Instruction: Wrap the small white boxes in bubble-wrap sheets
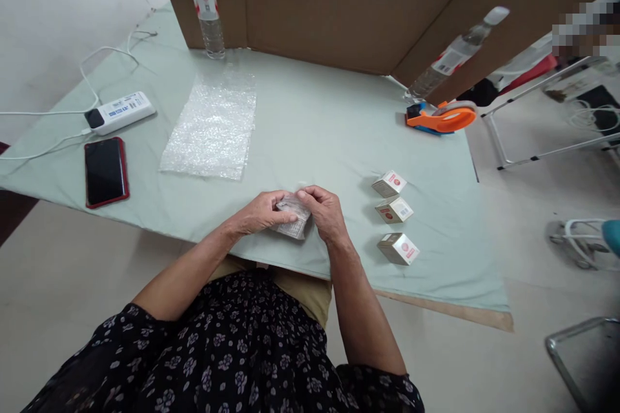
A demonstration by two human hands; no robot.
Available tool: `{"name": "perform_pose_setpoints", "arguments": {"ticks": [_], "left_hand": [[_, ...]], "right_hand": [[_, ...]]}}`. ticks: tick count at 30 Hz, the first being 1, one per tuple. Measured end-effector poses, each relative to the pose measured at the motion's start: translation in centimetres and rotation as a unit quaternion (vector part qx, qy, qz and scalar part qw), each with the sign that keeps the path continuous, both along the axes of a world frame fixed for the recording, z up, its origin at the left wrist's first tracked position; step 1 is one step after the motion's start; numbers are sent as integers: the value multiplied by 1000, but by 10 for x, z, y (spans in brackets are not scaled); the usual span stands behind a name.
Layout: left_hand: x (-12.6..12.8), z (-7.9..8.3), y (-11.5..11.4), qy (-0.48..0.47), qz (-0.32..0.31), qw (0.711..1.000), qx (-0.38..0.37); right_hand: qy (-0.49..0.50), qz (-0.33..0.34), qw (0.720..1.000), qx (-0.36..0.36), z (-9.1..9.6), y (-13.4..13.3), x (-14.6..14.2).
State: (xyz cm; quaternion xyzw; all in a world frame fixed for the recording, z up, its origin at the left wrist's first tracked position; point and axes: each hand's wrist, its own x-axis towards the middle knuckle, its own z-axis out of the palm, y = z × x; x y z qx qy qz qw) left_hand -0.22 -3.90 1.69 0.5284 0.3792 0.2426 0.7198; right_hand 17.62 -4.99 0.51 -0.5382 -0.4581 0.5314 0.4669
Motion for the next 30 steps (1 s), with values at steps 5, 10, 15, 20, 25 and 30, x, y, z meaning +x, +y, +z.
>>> {"name": "perform_pose_setpoints", "arguments": {"ticks": [5,10,15,20,25,30], "left_hand": [[-1,-4,6,18,33,999,0],[6,-6,2,25,62,997,40],[11,-2,-7,51,75,989,119],[5,6,-8,63,52,989,124],[3,4,-3,45,63,994,76],[6,4,3,30,78,996,27]], "right_hand": [[-24,-8,1000,12,5,-6,-5],[-83,-41,995,34,6,-15,-12],[-151,-121,976,102,-6,-18,-20],[-136,-118,979,99,-11,-15,-19],[-28,-102,993,51,-7,-10,-17],[-40,-75,995,50,-2,-8,-12]]}}
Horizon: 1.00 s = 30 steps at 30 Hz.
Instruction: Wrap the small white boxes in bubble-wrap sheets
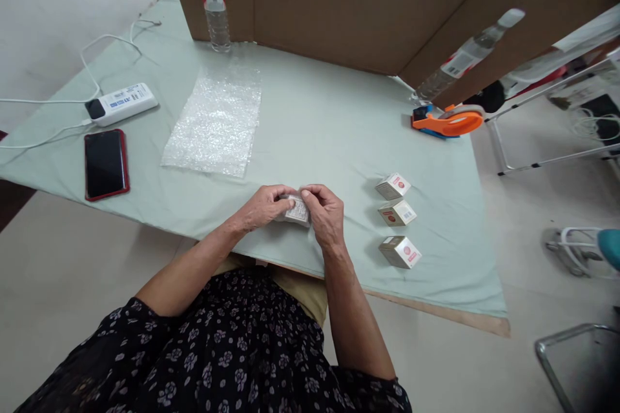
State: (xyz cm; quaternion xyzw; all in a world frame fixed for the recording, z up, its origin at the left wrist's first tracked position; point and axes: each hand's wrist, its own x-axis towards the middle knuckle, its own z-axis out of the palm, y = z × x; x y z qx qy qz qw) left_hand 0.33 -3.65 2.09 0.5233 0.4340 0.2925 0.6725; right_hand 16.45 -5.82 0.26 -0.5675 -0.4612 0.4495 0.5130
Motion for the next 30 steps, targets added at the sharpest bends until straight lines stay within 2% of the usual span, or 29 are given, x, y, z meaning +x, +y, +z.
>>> {"name": "perform_pose_setpoints", "arguments": {"ticks": [3,6,12,14,16,19,22,30], "left_hand": [[0,1,2,-9,13,1000,-20],[-1,1,2,1,17,1000,-17],[1,-4,-4,40,3,998,44],[5,-5,-6,63,-1,995,79],[8,-6,-9,111,6,983,145],[10,-6,-12,200,40,945,257],[4,-7,-15,224,50,931,284],[-8,-15,-16,164,30,960,226]], "right_hand": [[-76,12,995,62,2,-2,4],[-178,36,972,148,3,-7,8],[-387,63,879,271,-1,-22,21],[-437,73,847,293,-3,-27,26],[-482,76,817,309,-3,-30,30],[-521,76,783,330,-4,-32,31],[-529,83,772,342,-6,-30,27],[-529,123,778,317,-6,-21,22]]}}
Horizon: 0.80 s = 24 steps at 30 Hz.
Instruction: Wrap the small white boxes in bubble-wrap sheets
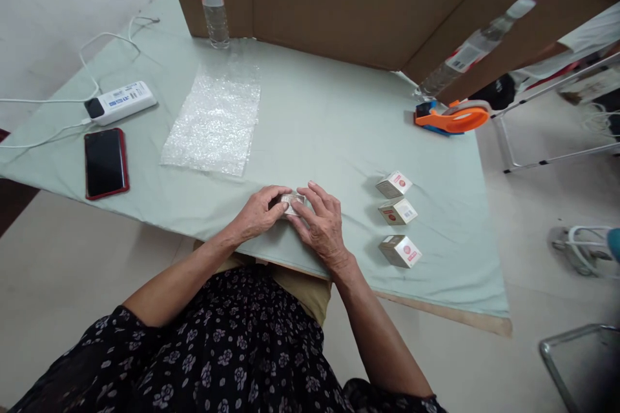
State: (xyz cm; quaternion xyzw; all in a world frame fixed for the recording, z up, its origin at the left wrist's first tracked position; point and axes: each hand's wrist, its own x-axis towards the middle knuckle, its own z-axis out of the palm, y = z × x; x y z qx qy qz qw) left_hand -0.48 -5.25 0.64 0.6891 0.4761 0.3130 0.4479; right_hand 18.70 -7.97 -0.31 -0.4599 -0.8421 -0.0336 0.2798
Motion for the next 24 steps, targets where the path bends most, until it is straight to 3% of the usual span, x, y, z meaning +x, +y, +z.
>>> {"name": "perform_pose_setpoints", "arguments": {"ticks": [8,16,21,24], "left_hand": [[0,-1,4,-14,-4,1000,-21],[-3,2,6,0,-22,999,-24],[-10,12,11,104,-120,984,79],[-10,11,13,144,-136,971,137]], "right_hand": [[17,22,998,-61,3,-2,5],[-21,9,999,-42,6,-3,7],[-15,1,999,-52,4,0,5],[-6,-4,997,-71,3,0,3]]}}
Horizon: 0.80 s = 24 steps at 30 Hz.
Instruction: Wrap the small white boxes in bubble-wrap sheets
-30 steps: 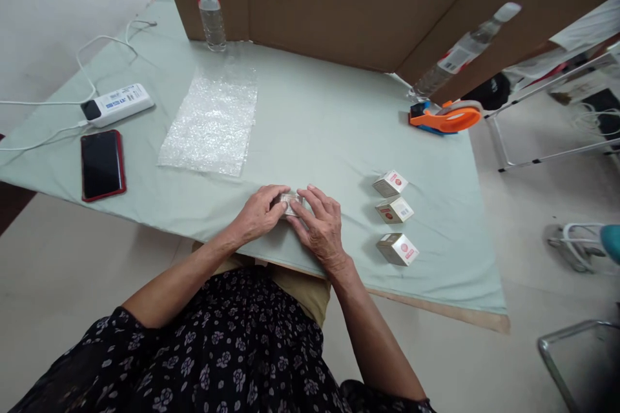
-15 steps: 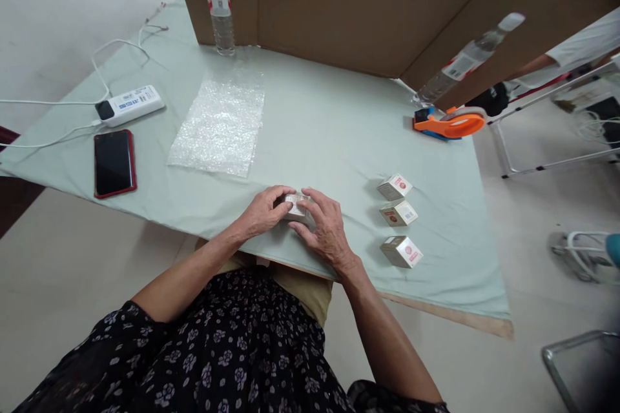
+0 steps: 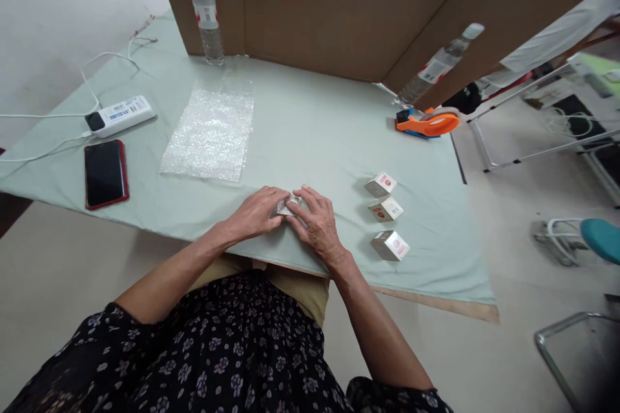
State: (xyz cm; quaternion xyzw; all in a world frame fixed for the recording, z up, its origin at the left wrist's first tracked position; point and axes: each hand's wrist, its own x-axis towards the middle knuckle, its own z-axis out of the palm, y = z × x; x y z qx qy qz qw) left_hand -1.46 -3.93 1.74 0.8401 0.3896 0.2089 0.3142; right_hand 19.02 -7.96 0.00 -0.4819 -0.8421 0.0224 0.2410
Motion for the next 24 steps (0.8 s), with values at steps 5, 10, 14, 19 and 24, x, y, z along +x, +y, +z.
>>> {"name": "perform_pose_setpoints", "arguments": {"ticks": [5,10,14,19,24], "left_hand": [[2,0,2,5,2,1000,1],[10,21,15,4,20,999,-37],[50,36,57,25,5,999,21],[139,34,134,52,-38,995,70],[210,20,183,90,-49,993,65]], "right_hand": [[32,1,999,-18,7,-3,1],[181,-79,980,14,14,-24,16],[286,-171,942,35,6,-46,31],[312,-203,928,-11,-12,-65,37],[326,-214,921,-29,-20,-70,40]]}}
